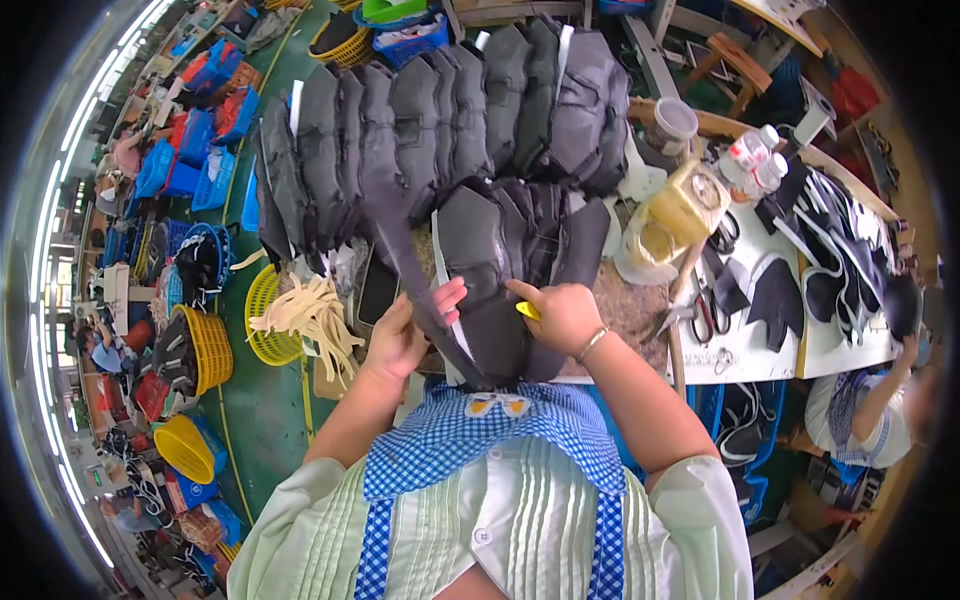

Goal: The person applies adhesive onto shoe parts using a small brush, transfers more shoe parts from a basket to the workbench, and hammers the edges of the parts with a hammer.

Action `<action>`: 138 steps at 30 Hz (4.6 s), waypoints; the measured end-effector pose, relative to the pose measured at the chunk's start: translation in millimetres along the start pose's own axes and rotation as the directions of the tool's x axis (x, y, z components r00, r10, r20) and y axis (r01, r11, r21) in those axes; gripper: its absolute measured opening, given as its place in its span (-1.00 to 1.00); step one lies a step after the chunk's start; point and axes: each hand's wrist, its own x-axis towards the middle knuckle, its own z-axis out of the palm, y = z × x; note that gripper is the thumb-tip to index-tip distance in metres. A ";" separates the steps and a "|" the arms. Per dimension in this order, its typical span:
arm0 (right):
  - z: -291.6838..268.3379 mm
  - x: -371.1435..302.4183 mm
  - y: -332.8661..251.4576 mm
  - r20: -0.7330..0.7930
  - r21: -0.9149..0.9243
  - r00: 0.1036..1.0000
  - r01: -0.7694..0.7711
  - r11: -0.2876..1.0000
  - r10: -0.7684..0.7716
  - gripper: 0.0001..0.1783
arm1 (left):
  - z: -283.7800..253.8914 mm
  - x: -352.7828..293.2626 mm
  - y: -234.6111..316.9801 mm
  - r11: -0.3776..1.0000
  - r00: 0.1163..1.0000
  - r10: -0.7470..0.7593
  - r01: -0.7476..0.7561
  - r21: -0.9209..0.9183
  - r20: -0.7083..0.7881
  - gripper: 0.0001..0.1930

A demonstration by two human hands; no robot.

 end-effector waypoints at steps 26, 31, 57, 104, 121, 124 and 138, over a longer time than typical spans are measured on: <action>-47.5 -34.5 139.1 -0.484 0.267 0.633 -0.550 0.791 0.604 -0.60 | 52.7 71.5 56.0 -0.359 0.835 0.435 -0.182 0.915 0.337 -0.71; -47.4 -49.7 179.8 -0.332 0.617 0.306 -0.644 0.451 0.892 -0.51 | -7.6 50.1 -12.4 0.093 0.860 0.507 0.021 0.995 -0.066 -0.42; 1.2 73.9 47.7 -0.035 0.960 0.878 -0.103 0.260 0.477 -0.73 | -27.2 48.3 -50.5 0.290 0.830 0.542 -0.039 0.956 -0.131 -0.80; 0.1 9.6 -18.0 -0.184 0.753 0.898 -0.132 0.645 0.399 -0.80 | -39.9 49.3 -38.5 0.530 0.924 0.304 0.038 0.847 -0.231 -0.74; -5.3 34.6 11.6 0.269 0.032 0.963 -0.012 0.999 0.003 -0.52 | -33.3 -16.9 25.3 0.978 0.980 0.152 -0.131 0.165 -0.126 -0.54; -13.4 29.2 2.0 0.261 0.026 0.965 -0.025 0.999 0.017 -0.54 | 8.2 -33.8 74.3 0.820 0.861 0.478 -0.365 0.440 -0.175 -0.46; -9.0 -41.1 31.2 -0.398 0.509 0.787 -0.237 0.827 0.471 -0.89 | 49.4 192.4 148.0 -0.790 0.543 0.576 0.179 0.586 0.611 -0.38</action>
